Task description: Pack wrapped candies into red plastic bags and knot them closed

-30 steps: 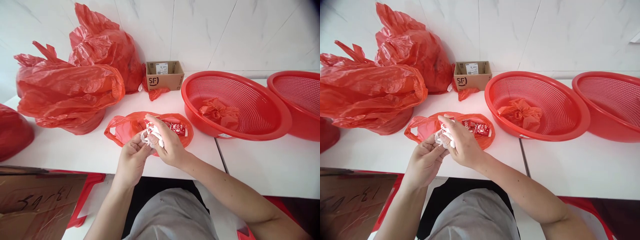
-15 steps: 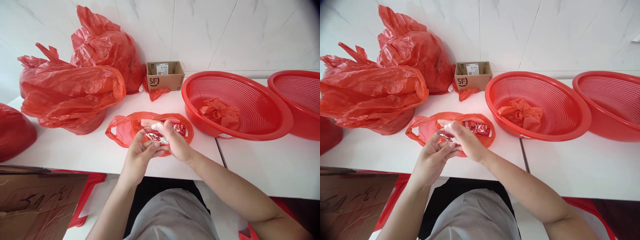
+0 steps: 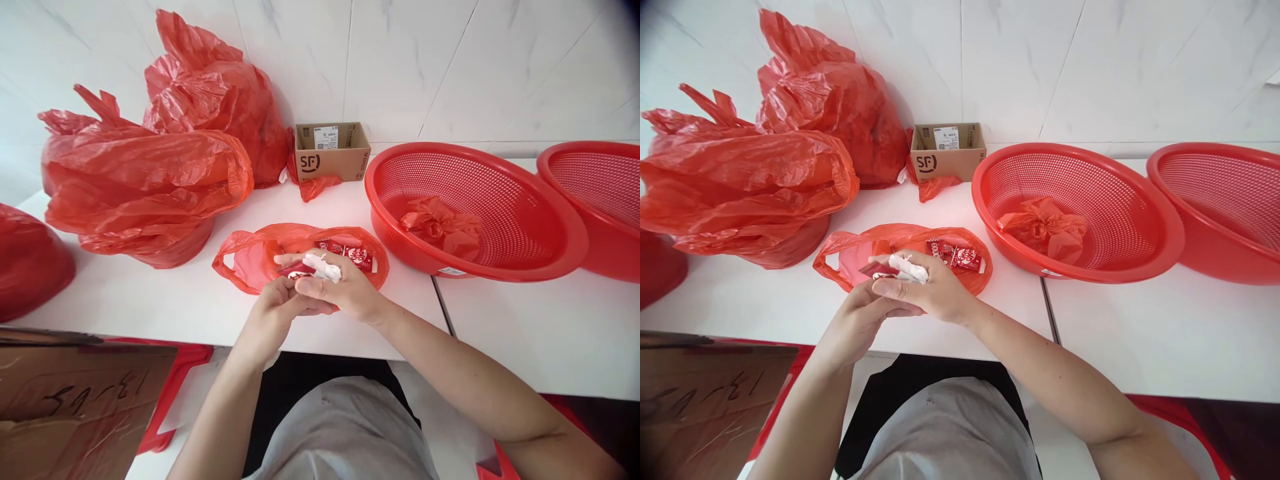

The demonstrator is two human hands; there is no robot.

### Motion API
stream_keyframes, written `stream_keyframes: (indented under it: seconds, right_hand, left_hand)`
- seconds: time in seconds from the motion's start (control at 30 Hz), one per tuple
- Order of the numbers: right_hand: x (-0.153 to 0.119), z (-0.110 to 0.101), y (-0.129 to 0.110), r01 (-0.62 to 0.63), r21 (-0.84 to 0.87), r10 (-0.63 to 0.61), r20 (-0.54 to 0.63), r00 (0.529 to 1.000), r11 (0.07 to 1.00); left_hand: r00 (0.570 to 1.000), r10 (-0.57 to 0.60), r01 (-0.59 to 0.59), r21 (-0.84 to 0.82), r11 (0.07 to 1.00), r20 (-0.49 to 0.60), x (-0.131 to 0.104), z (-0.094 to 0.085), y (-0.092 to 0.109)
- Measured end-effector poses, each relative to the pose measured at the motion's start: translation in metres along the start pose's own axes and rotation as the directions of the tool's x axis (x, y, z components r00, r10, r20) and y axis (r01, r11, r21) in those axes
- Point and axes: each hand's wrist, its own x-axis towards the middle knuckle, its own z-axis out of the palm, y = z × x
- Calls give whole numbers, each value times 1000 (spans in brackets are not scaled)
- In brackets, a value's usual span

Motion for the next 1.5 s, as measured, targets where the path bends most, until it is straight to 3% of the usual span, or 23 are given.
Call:
stream_keyframes:
  seconds: [0.07,0.13,0.23,0.37,0.47,0.63,0.73,0.9,1.03,1.17,1.27,1.37,1.5]
  right_hand:
    - [0,0,0,-29,-29,27,-71,997,999]
    - [1,0,0,-31,-10,29,-154,988,999]
    - [3,-2,2,1,102,18,-183,983,995]
    - [4,0,5,31,45,-19,-241,970,998]
    - [2,2,5,49,-56,-62,-282,957,997]
    - [1,1,-1,79,-3,-78,-216,973,997]
    - [1,-1,-3,126,-82,-140,-208,968,989]
    - [2,-3,-3,244,-236,-306,-281,909,941]
    - [3,-8,-4,179,-54,-187,-378,907,982]
    - [3,-7,-3,121,69,-88,-365,927,990]
    - [2,-2,0,136,-119,-169,-332,928,983]
    - [1,1,5,220,-352,-334,-308,891,910]
    - [1,2,7,276,-438,-411,-252,876,856]
  left_hand:
    - [1000,21,-21,48,999,9,0,-1,-1]
    - [990,124,-122,36,992,-64,1,-1,-4]
    - [958,241,-260,-116,959,-156,5,1,-10]
    - [987,160,-143,-297,944,33,9,8,-13]
    - [992,121,-108,-353,930,17,11,12,-12]
    - [994,111,-102,-380,919,1,14,8,-11]
    - [993,100,-117,-364,924,-66,14,5,-11]
    - [985,77,-128,-355,926,-154,14,5,-13]
    - [957,86,-204,-434,878,-277,19,-1,-14]
    - [897,90,-314,-480,819,-433,23,-9,-9]
    - [928,70,-255,-485,836,-367,18,-2,-5]
    - [963,141,-231,-440,868,-228,11,10,-5]
    - [960,235,-273,-342,899,-150,8,16,-11]
